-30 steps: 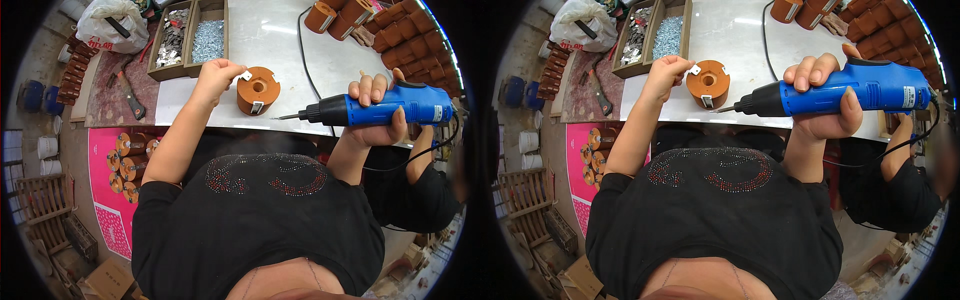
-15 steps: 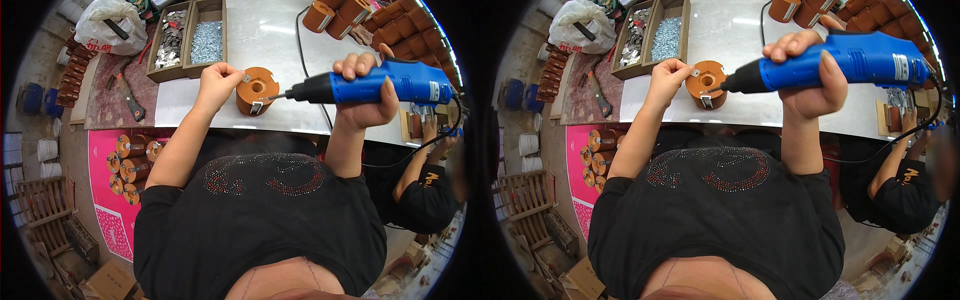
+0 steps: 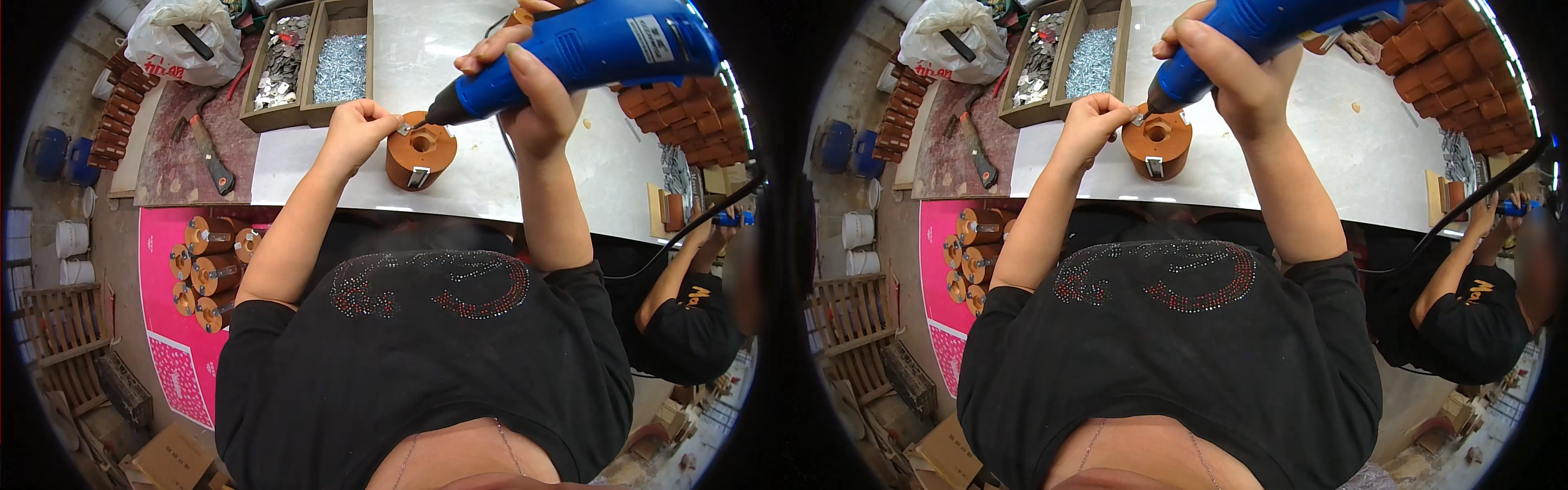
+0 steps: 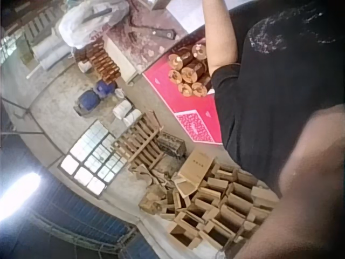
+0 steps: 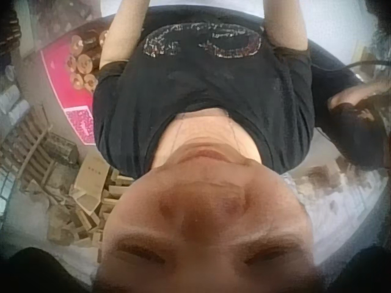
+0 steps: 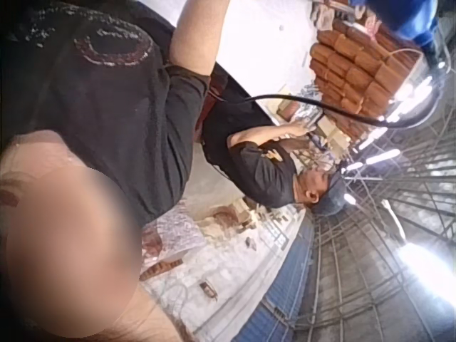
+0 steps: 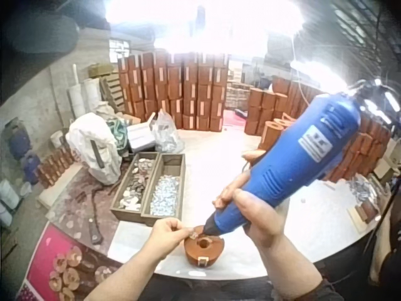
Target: Assembling wooden cylindrical parts using an electric screwdriver and small metal components.
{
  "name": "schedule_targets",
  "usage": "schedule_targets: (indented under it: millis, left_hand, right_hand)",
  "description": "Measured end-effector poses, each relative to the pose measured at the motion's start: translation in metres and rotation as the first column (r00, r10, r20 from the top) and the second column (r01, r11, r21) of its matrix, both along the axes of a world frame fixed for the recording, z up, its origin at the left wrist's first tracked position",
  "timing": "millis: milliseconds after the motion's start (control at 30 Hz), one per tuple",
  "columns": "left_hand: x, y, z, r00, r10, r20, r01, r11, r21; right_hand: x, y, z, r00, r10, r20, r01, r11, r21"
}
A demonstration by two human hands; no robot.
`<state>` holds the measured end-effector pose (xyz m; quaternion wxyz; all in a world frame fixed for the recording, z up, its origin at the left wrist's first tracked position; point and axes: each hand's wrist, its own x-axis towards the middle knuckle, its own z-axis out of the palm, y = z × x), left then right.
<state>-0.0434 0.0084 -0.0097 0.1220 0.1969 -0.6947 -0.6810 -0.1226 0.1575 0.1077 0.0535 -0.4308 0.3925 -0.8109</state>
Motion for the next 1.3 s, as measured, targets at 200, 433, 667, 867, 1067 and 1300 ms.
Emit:
schedule_targets:
  millis: [200,433,667,867,1067,1300]
  left_hand:
    - [0.0,-0.001,-0.002,1.0,-0.004,-0.018,0.004,1.0,0.027]
    - [0.001,0.0,0.003,1.0,-0.014,-0.01,0.014,0.999,0.029]
    - [0.001,0.002,0.002,1.0,0.008,-0.029,-0.007,0.999,0.043]
    - [0.003,0.002,0.01,1.0,-0.023,-0.012,0.024,0.995,0.098]
    - [0.003,0.0,0.005,1.0,-0.023,-0.009,0.024,0.997,0.067]
    - [0.003,0.0,0.008,1.0,-0.027,-0.012,0.028,0.998,0.062]
  right_hand:
    - [-0.016,-0.005,-0.008,0.969,-0.015,-0.247,0.069,0.975,0.21]
    - [-0.015,-0.011,-0.008,0.968,-0.002,-0.251,0.058,0.975,0.216]
    - [0.005,-0.019,0.006,0.999,-0.002,0.038,-0.006,0.974,0.228]
    - [0.0,-0.03,0.008,0.994,0.1,-0.054,-0.083,0.963,0.256]
    - [0.002,-0.034,0.011,0.988,0.048,-0.146,0.007,0.936,0.353]
    - [0.005,-0.031,0.008,0.986,0.04,-0.164,0.013,0.95,0.313]
